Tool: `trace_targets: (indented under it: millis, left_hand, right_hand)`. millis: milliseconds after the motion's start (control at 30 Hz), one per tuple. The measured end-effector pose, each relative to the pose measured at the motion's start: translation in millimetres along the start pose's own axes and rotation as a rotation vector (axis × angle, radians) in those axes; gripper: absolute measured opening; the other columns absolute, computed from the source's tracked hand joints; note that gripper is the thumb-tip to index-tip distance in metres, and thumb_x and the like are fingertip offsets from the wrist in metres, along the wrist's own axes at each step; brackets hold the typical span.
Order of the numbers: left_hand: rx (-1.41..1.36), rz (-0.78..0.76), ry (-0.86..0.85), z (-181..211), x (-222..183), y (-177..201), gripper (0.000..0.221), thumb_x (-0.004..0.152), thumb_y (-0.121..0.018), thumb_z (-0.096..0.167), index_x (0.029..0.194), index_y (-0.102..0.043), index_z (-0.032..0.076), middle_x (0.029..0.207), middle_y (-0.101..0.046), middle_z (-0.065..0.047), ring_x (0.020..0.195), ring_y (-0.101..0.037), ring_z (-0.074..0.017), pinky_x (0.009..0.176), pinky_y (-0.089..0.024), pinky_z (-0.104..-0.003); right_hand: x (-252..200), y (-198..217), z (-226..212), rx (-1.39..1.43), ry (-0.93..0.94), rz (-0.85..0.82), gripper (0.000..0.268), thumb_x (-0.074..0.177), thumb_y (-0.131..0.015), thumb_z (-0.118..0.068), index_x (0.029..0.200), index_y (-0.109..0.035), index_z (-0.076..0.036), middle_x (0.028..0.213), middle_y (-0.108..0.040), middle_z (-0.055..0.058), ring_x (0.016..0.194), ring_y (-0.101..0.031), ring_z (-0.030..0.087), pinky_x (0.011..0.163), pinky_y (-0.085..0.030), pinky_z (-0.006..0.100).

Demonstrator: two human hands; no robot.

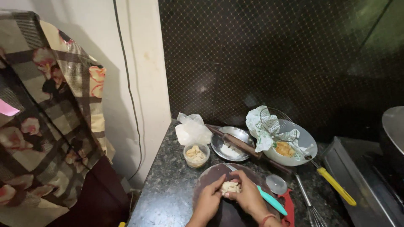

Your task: Cutting dough into strips and frying them in a pan of oil.

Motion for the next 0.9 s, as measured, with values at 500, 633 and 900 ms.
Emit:
trace_targets:
  millis: [500,633,900]
  left_hand:
    - [-0.636,0.025,-0.025,-54,19,-38,0.05,0.101,-0.055,0.023,0.143,-0.057,-0.003,0.147,-0.063,-0.013,0.134,-0.056,-0.0181,0.112,-0.039,-0.028]
    - [-0.655,0.086,-0.133,-80,35,-57,0.05,0.107,-0.043,0.027,0.146,-0.052,-0.003,0.159,-0.048,-0.013,0.149,-0.041,-0.0188,0.121,-0.026,-0.029]
    - [-0.841,-0.021,0.032,-13,28,-52,0.066,0.107,-0.029,0.043,0.148,-0.053,-0.003,0.157,-0.053,-0.017,0.146,-0.046,-0.0246,0.12,-0.029,-0.034]
  right_hand:
    - [24,1,-1,-0.274,0.018,0.118,0.024,0.084,-0.067,-0.015,0.104,-0.081,-0.013,0.091,-0.079,0.011,0.085,-0.077,0.025,0.078,-0.059,0.038]
    - [43,-9,59,0.246,0.01,-0.032,0.03,0.079,-0.067,-0.01,0.106,-0.079,-0.006,0.087,-0.082,0.005,0.077,-0.074,0.019,0.073,-0.059,0.036]
    - [16,21,37,-0.023,-0.068,-0.04,0.038,0.077,-0.091,-0.023,0.098,-0.07,0.001,0.085,-0.076,0.005,0.078,-0.068,0.011,0.072,-0.056,0.031]
Point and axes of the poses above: each hand's wrist, its own x-axis towards the middle knuckle, its own y-axis out of the back of the hand, z = x × y, the point moved 3 cm from there along x, towards the middle knuckle
